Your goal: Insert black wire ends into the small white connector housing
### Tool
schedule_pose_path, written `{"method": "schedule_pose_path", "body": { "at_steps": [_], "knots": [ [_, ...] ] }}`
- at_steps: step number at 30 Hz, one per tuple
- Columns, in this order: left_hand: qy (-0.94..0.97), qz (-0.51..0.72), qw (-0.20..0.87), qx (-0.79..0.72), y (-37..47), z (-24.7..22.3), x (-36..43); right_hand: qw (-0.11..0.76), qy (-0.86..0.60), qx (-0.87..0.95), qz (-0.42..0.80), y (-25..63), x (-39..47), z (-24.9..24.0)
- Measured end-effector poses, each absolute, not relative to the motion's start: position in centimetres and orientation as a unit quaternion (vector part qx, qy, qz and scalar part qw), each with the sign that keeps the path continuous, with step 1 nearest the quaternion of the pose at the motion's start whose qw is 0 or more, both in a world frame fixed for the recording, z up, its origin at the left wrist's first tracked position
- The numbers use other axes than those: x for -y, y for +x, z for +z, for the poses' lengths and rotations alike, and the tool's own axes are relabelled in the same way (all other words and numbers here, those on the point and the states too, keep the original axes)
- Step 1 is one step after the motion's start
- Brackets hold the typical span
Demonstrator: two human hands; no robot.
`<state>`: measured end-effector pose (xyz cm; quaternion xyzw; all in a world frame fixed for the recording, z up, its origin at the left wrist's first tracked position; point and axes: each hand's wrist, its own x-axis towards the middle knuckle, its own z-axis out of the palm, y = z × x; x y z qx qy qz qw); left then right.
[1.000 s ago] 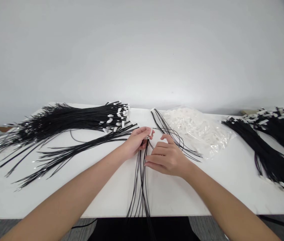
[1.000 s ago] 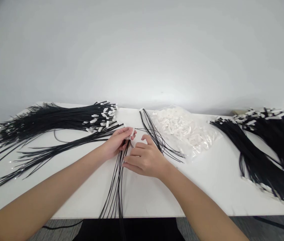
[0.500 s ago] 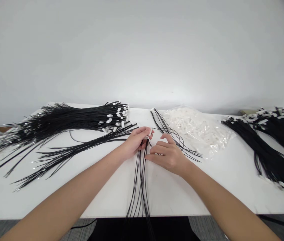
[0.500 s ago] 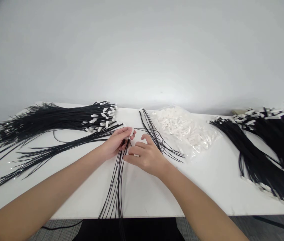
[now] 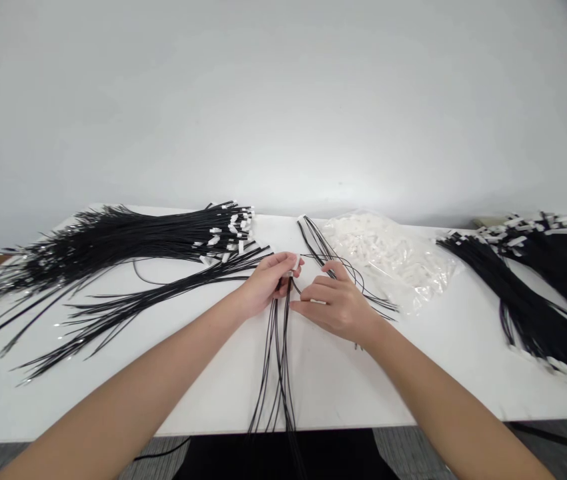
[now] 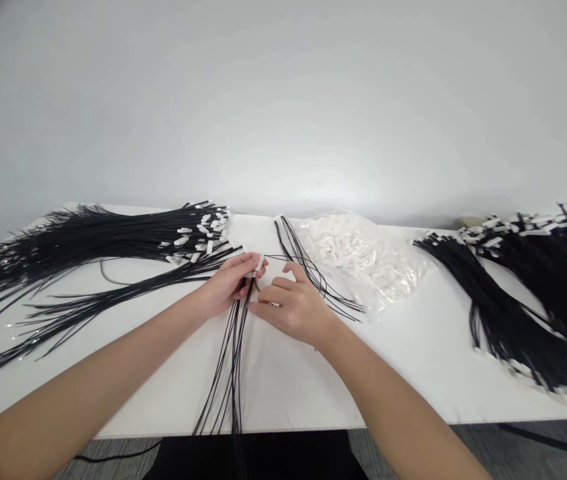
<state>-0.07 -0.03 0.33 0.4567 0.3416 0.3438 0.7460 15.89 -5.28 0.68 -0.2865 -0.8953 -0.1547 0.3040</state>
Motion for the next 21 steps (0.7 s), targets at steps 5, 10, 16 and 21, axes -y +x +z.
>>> {"method": "schedule_pose_path", "body": {
  "at_steps": [5, 10, 16, 21],
  "knots": [
    [0.465, 0.349, 0.735, -0.35, -0.02, 0.34, 0.06, 0.285, -0.292, 0.9, -0.154, 15.78, 5.25, 0.09],
    [0.464, 0.349, 0.733, -0.354, 0.09, 0.34, 0.09, 0.285, -0.297, 0.899, -0.153, 15.73, 5.26, -0.02],
    [0.459, 0.35, 0.734, -0.358, 0.13, 0.45, 0.12, 0.284, -0.289, 0.898, -0.171, 15.61, 5.19, 0.03],
    [0.459, 0.345, 0.741, -0.348, 0.02, 0.37, 0.09, 0.296, -0.289, 0.893, -0.176, 15.59, 5.17, 0.4]
  ]
}}
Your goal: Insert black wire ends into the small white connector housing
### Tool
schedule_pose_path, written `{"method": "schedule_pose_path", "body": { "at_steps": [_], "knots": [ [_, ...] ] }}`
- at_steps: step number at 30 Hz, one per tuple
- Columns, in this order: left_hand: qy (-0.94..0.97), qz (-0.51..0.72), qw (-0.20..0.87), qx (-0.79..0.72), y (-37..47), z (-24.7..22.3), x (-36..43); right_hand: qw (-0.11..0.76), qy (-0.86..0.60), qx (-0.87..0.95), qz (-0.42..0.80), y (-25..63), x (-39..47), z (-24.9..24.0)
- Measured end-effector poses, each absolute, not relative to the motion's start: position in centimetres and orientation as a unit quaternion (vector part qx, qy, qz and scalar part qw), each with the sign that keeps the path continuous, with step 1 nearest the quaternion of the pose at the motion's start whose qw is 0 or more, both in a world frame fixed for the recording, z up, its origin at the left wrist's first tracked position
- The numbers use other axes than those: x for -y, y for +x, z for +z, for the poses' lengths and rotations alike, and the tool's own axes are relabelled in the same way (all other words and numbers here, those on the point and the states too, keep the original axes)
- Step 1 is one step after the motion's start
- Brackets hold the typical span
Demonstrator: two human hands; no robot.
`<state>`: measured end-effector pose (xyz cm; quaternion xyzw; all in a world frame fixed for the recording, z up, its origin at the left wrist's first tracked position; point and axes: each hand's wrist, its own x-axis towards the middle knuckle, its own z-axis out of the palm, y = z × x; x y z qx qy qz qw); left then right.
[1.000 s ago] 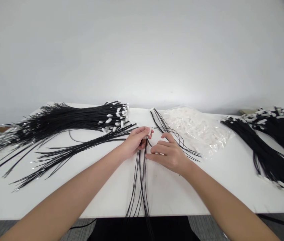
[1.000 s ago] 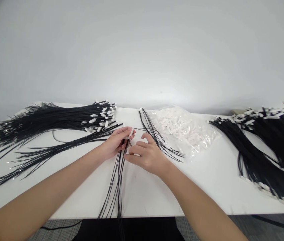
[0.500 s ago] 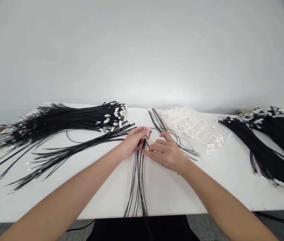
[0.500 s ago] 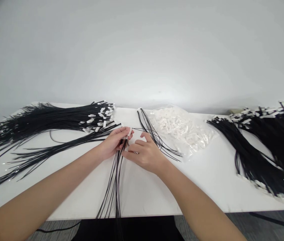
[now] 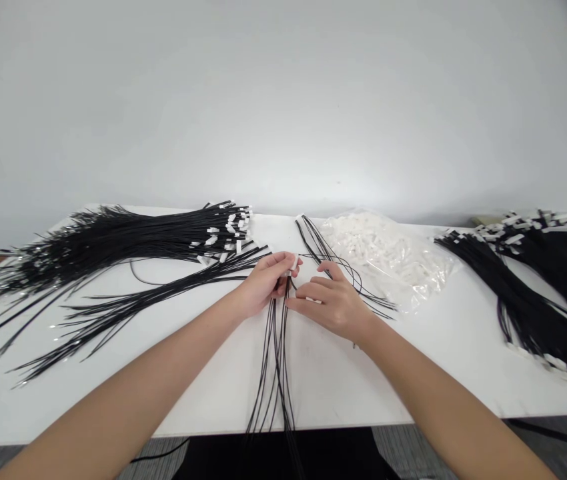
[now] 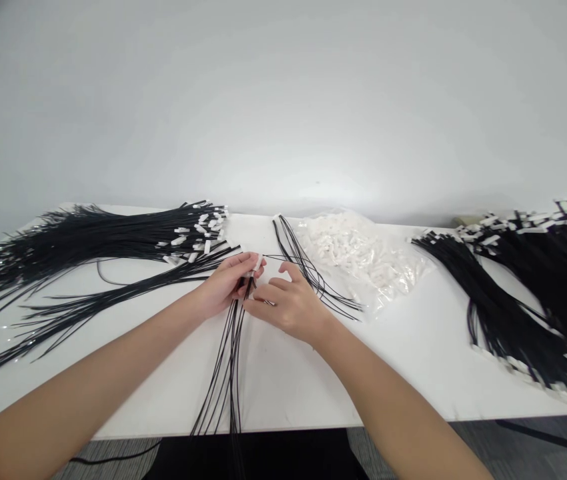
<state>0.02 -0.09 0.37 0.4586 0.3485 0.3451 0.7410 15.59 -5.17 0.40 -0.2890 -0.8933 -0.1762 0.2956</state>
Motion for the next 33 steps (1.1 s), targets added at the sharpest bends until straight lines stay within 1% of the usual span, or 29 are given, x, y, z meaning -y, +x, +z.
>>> {"method": "schedule_pose_path", "body": {
  "at_steps": [5, 8, 10, 12, 14, 16, 18, 21, 24, 26, 28, 30, 33],
  "knots": [
    [0.451, 0.345, 0.744, -0.351, 0.1, 0.4, 0.1, 0.286, -0.323, 0.891, -0.145, 15.7, 5.2, 0.8],
    [0.453, 0.344, 0.742, -0.355, 0.2, 0.4, 0.1, 0.324, -0.358, 0.872, -0.073, 15.9, 5.3, 1.1],
    [0.457, 0.346, 0.738, -0.355, 0.2, 0.4, 0.0, 0.382, -0.39, 0.838, 0.012, 15.9, 5.4, 1.3],
    [0.462, 0.348, 0.736, -0.351, 0.2, 0.3, 0.0, 0.456, -0.425, 0.772, 0.125, 15.9, 5.4, 1.7],
    [0.466, 0.346, 0.736, -0.347, 0.2, 0.1, -0.1, 0.538, -0.454, 0.672, 0.232, 16.1, 5.1, 2.0],
    [0.469, 0.346, 0.736, -0.345, 0.1, 0.0, -0.1, 0.611, -0.468, 0.564, 0.299, 16.4, 4.7, 2.4],
    [0.47, 0.344, 0.737, -0.343, 0.1, -0.1, -0.2, 0.677, -0.465, 0.474, 0.316, 17.1, 4.1, 2.8],
    [0.472, 0.338, 0.738, -0.344, 0.0, 0.0, -0.1, 0.76, -0.447, 0.372, 0.291, 18.6, 3.3, 3.5],
    [0.474, 0.335, 0.739, -0.343, 0.0, 0.1, 0.0, 0.816, -0.42, 0.295, 0.266, 20.3, 3.0, 4.4],
    [0.475, 0.336, 0.739, -0.339, 0.0, 0.2, 0.0, 0.831, -0.405, 0.256, 0.282, 21.3, 3.0, 4.9],
    [0.476, 0.339, 0.738, -0.338, 0.1, 0.2, 0.0, 0.824, -0.406, 0.243, 0.312, 21.8, 3.2, 5.3],
    [0.473, 0.343, 0.737, -0.339, 0.1, 0.1, 0.0, 0.799, -0.422, 0.263, 0.338, 21.7, 3.4, 5.4],
    [0.469, 0.347, 0.736, -0.343, 0.1, 0.0, 0.0, 0.737, -0.463, 0.33, 0.366, 20.6, 3.9, 5.1]
  ]
}}
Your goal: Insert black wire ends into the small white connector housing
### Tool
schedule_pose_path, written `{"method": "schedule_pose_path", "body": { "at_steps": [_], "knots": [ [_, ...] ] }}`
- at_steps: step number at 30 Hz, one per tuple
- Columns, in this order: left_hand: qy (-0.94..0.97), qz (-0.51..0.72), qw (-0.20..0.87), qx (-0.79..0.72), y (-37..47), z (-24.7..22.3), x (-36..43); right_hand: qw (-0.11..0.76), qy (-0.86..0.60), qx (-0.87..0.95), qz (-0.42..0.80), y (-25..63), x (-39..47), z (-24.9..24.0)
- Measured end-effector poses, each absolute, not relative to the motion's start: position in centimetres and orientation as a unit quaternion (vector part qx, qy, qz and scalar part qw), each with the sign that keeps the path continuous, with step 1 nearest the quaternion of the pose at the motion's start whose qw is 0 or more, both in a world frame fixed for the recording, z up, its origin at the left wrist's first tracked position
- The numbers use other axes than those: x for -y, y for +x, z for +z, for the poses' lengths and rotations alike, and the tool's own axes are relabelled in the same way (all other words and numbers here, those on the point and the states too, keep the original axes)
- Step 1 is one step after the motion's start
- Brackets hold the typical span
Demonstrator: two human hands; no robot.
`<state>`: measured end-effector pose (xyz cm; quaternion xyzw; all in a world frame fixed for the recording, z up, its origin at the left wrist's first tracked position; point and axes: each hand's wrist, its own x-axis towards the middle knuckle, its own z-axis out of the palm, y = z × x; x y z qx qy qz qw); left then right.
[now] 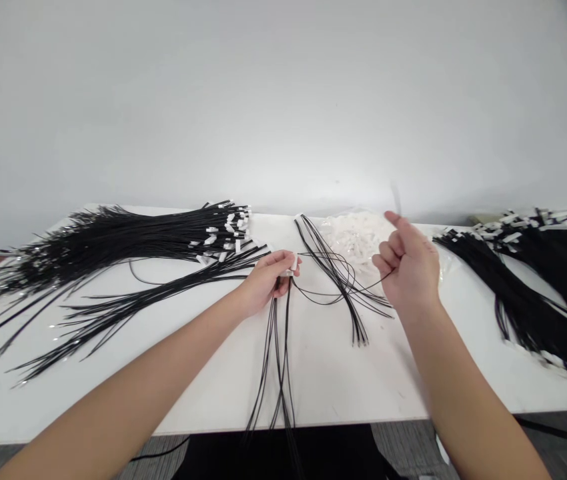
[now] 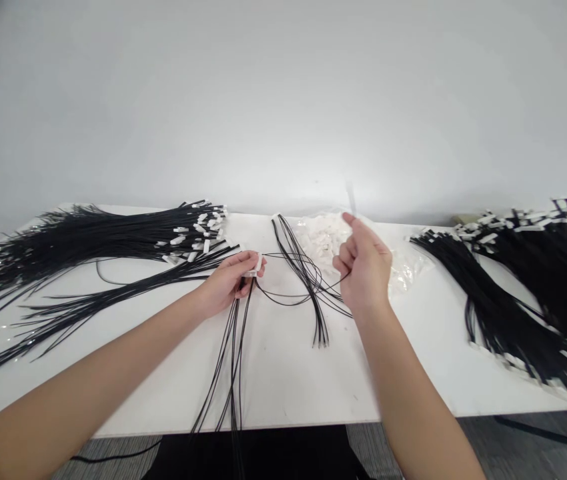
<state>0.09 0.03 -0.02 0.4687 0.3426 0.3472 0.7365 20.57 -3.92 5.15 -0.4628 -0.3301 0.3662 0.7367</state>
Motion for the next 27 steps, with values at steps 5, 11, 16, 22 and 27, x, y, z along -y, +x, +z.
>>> {"method": "schedule_pose_path", "body": {
  "at_steps": [5, 11, 16, 22, 27],
  "knots": [
    [0.469, 0.362, 0.732, -0.335, 0.2, -0.2, -0.1, 0.604, -0.54, 0.476, 0.342, 18.3, 5.1, 4.7],
    [0.466, 0.372, 0.734, -0.324, 0.2, -0.1, -0.1, 0.481, -0.555, 0.603, 0.311, 17.3, 5.8, 4.5],
    [0.458, 0.367, 0.742, -0.323, 0.2, -0.1, -0.1, 0.461, -0.566, 0.63, 0.264, 17.2, 5.6, 4.0],
    [0.455, 0.362, 0.746, -0.323, 0.1, -0.2, -0.2, 0.452, -0.573, 0.633, 0.257, 17.0, 5.5, 3.9],
    [0.452, 0.364, 0.748, -0.321, 0.0, -0.2, -0.2, 0.449, -0.577, 0.631, 0.261, 17.0, 5.5, 3.7]
  ]
}}
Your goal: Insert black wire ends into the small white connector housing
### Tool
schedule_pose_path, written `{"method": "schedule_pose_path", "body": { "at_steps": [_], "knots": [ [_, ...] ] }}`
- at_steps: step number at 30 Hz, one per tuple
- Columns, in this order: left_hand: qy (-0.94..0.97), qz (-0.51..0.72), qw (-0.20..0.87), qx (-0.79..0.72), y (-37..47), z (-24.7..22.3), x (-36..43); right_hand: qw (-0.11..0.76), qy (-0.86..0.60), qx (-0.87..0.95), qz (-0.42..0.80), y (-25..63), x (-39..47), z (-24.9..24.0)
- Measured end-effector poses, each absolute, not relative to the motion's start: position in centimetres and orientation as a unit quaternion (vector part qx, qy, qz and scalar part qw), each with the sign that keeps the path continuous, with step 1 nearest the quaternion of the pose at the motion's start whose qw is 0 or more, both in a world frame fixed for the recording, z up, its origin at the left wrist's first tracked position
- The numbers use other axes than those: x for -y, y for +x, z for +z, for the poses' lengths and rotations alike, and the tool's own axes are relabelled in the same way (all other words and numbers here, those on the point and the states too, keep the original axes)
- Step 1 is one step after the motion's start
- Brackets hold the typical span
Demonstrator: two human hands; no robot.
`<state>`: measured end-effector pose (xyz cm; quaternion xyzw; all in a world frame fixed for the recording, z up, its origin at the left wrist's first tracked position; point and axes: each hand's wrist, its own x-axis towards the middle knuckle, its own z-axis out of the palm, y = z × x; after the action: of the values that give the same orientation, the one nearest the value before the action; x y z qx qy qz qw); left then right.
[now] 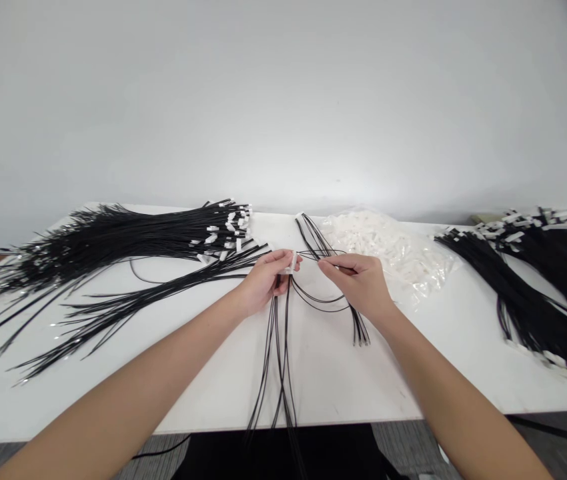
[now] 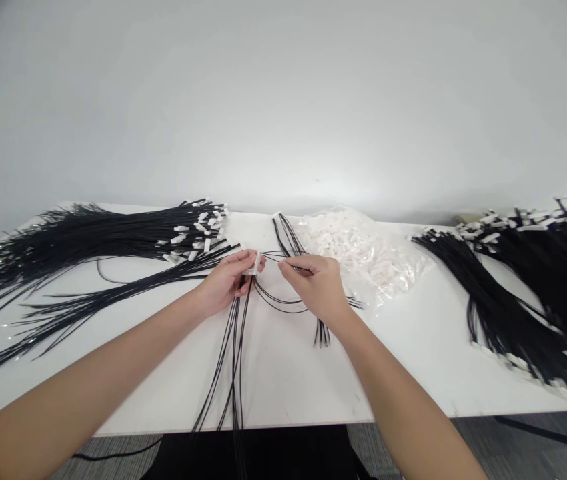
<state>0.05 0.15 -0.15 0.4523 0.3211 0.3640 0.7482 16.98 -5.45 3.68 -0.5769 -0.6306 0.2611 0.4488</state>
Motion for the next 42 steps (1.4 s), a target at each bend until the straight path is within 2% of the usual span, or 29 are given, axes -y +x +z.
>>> {"method": "schedule_pose_path", "body": {
  "at_steps": [6, 20, 34, 42],
  "knots": [
    [0.46, 0.36, 0.745, -0.323, 0.1, 0.0, -0.1, 0.449, -0.591, 0.627, 0.237, 17.0, 5.4, 3.5],
    [0.527, 0.343, 0.71, -0.318, 0.1, 0.2, 0.2, 0.431, -0.549, 0.711, 0.087, 17.0, 5.3, 3.1],
    [0.533, 0.326, 0.712, -0.32, 0.1, 0.3, 0.3, 0.429, -0.53, 0.724, 0.102, 16.8, 5.3, 2.7],
    [0.538, 0.323, 0.711, -0.318, 0.1, 0.4, 0.3, 0.429, -0.536, 0.725, 0.059, 16.8, 5.1, 1.7]
  ]
}}
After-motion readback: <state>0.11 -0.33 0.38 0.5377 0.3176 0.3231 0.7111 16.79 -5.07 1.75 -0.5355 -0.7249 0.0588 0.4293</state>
